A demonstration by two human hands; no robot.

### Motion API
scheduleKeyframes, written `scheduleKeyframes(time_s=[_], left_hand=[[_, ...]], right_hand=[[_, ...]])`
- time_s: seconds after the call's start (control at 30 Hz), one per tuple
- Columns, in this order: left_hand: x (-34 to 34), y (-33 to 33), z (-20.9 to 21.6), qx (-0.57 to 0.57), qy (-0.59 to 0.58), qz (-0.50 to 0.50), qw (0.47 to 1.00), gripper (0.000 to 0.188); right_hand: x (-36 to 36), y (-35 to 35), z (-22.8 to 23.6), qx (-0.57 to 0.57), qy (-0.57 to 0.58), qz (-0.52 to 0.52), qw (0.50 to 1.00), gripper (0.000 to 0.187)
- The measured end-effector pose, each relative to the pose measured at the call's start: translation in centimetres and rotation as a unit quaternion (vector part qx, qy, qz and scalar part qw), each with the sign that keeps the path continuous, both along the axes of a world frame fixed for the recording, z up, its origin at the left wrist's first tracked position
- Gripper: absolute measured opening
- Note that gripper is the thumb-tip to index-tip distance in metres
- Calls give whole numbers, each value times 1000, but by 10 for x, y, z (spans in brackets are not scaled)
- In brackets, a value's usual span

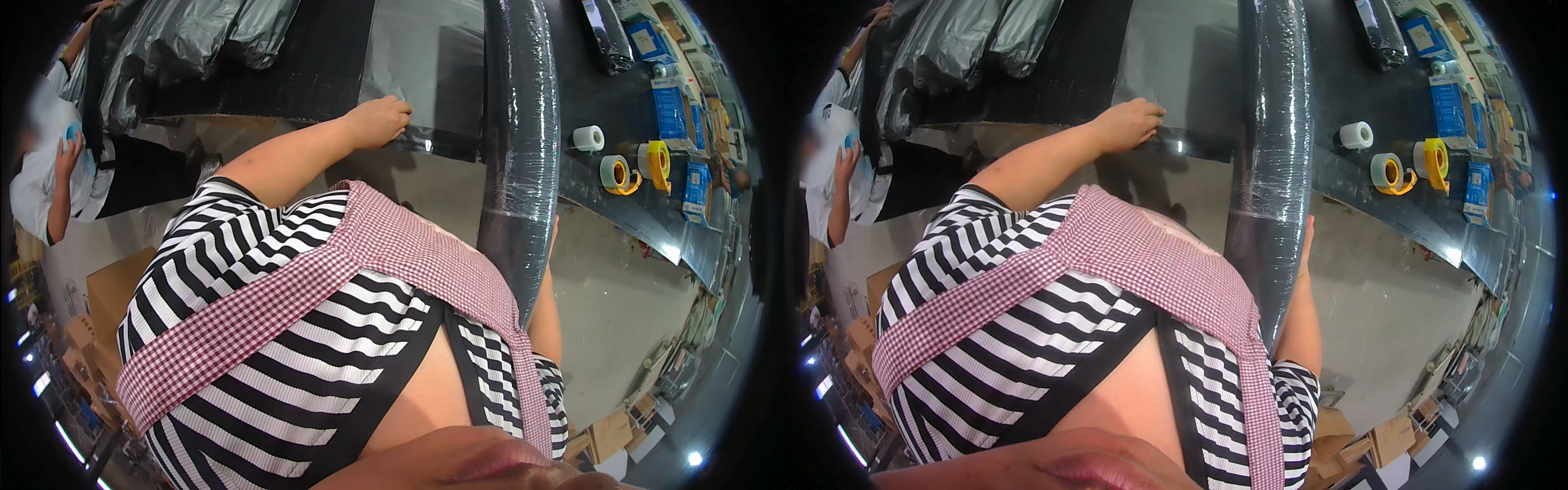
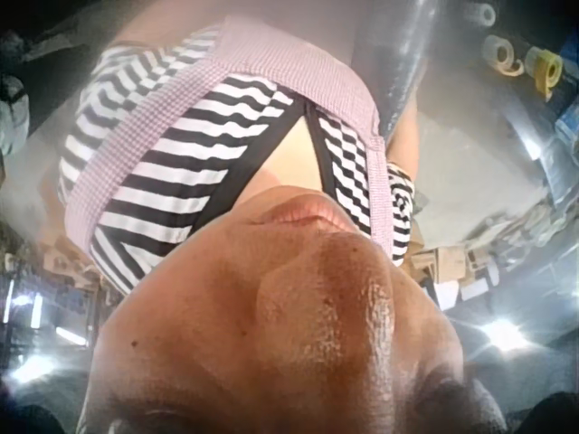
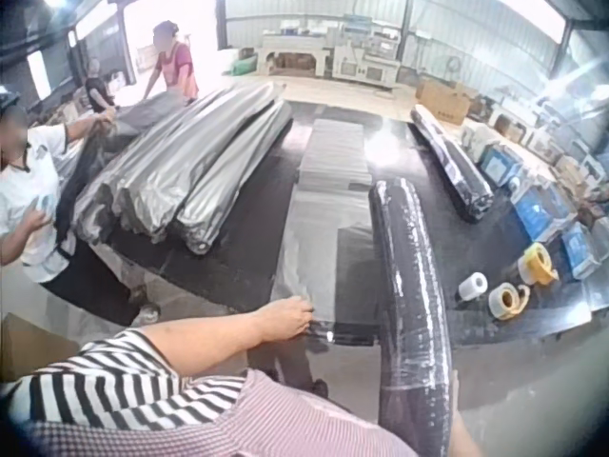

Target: The person wraps long cylindrical items in grey plastic bags on a table, folding the ends and securing them with tape. They then apply shipping labels to the wrapped packages.

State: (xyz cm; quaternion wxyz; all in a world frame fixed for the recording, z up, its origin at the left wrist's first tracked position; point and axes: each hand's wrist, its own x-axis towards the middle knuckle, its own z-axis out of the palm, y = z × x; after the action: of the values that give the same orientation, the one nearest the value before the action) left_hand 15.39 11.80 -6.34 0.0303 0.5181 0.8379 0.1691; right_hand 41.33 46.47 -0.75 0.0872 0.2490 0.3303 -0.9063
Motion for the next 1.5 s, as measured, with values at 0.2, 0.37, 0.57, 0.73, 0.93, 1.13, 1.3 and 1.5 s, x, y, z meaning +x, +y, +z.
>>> scheduleKeyframes(time_s=[0.2, 0.37, 0.57, 0.73, 0.93, 1.13, 1.3, 1.5], left_hand=[[8, 12, 12, -72, 14, 42, 996, 18], [-30, 17, 27, 62, -236, 210, 947, 19], [-144, -7, 0, 228, -622, 203, 721, 19], [-153, -12, -29, 377, -727, 234, 525, 19], [-147, 0, -6, 407, -627, 235, 621, 17], [-143, -4, 37, 309, -532, 225, 755, 15], [-120, -8, 59, 281, -344, 191, 875, 17], [-102, 59, 103, 398, -49, 187, 897, 15]], right_hand=[[11, 14, -10, 61, 17, 37, 997, 71], [29, 38, -4, 165, -58, 133, 976, 81], [18, 15, 61, 76, -100, 286, 950, 98], [30, 25, 64, 104, -48, 381, 918, 114], [52, 40, 58, 139, -75, 392, 906, 114], [55, 45, 49, 110, -68, 381, 915, 114], [63, 46, 27, 102, -62, 344, 931, 115], [43, 35, 26, 142, -22, 344, 928, 114]])
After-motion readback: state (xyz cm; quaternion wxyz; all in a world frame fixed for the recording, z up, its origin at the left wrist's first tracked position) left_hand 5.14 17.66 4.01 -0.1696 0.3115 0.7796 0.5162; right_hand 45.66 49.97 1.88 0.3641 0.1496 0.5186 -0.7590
